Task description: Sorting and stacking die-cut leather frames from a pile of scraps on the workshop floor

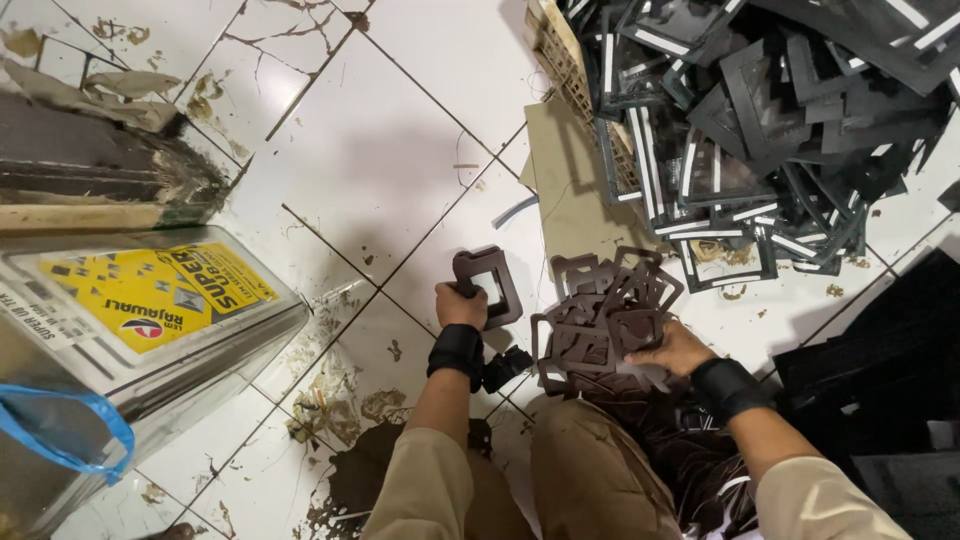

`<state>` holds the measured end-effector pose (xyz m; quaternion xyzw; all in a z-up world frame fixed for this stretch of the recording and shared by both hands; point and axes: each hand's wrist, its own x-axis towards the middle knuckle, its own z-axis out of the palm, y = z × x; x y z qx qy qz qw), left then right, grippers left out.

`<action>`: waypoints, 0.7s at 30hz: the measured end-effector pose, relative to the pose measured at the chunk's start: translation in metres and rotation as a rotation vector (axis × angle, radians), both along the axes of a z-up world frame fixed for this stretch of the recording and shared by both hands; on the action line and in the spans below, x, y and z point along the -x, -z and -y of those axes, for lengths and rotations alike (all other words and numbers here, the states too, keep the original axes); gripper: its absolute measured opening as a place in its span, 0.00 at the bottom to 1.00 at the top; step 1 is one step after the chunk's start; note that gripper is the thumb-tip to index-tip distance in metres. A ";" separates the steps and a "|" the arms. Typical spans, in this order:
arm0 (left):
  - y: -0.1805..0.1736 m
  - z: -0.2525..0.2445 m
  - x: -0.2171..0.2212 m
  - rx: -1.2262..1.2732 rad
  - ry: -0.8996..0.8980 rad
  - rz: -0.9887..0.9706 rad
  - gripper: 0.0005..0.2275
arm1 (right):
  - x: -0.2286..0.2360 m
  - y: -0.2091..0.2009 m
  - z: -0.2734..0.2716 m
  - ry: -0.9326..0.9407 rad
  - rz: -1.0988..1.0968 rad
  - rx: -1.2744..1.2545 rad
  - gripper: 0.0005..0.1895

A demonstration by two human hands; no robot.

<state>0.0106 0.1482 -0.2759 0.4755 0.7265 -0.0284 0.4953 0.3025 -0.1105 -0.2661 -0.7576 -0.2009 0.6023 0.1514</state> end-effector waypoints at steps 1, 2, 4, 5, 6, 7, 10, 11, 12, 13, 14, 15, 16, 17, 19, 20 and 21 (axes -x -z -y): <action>-0.002 0.000 -0.003 -0.003 -0.001 0.001 0.23 | -0.001 0.000 0.001 -0.001 0.001 -0.003 0.30; -0.003 0.000 -0.006 -0.024 0.028 -0.046 0.21 | -0.001 0.000 0.002 -0.031 0.024 0.031 0.29; -0.016 -0.002 -0.013 -0.045 0.056 -0.091 0.18 | 0.000 -0.008 0.001 -0.061 0.049 0.064 0.28; -0.028 -0.003 -0.018 -0.068 0.048 -0.131 0.15 | 0.002 -0.014 -0.002 -0.042 0.048 0.053 0.25; -0.039 -0.003 -0.023 -0.088 0.043 -0.170 0.13 | 0.003 -0.022 -0.003 -0.021 0.049 0.044 0.21; -0.043 -0.002 -0.025 -0.085 0.046 -0.167 0.13 | 0.005 -0.028 -0.004 -0.019 0.051 0.047 0.21; -0.049 -0.001 -0.027 -0.092 0.058 -0.189 0.12 | 0.008 -0.033 -0.005 -0.083 0.084 0.059 0.16; -0.048 -0.001 -0.027 -0.091 0.072 -0.192 0.12 | 0.006 -0.027 -0.002 -0.099 0.097 0.048 0.16; -0.047 0.000 -0.026 -0.090 0.086 -0.196 0.12 | 0.004 -0.021 0.001 -0.115 0.109 0.037 0.15; -0.043 0.000 -0.025 -0.088 0.087 -0.198 0.12 | 0.000 -0.024 -0.007 -0.115 0.107 0.038 0.15; -0.039 0.001 -0.024 -0.081 0.094 -0.198 0.13 | -0.006 -0.028 -0.014 -0.167 0.145 0.047 0.16; -0.036 0.001 -0.024 -0.074 0.101 -0.197 0.13 | -0.011 -0.032 -0.022 -0.218 0.183 0.055 0.16; -0.033 0.002 -0.021 -0.074 0.104 -0.198 0.13 | -0.013 -0.036 -0.033 -0.215 0.183 0.056 0.16; -0.031 0.003 -0.018 -0.077 0.088 -0.146 0.14 | -0.014 -0.040 -0.044 -0.308 0.209 0.047 0.20; -0.030 0.003 -0.012 -0.081 0.074 -0.095 0.14 | -0.024 -0.031 -0.055 -0.400 0.236 0.036 0.24; -0.031 0.004 -0.009 -0.077 0.074 -0.085 0.15 | -0.031 -0.017 -0.053 -0.427 0.254 0.016 0.25; -0.032 0.004 -0.006 -0.074 0.075 -0.075 0.16 | -0.038 -0.004 -0.051 -0.455 0.272 -0.004 0.27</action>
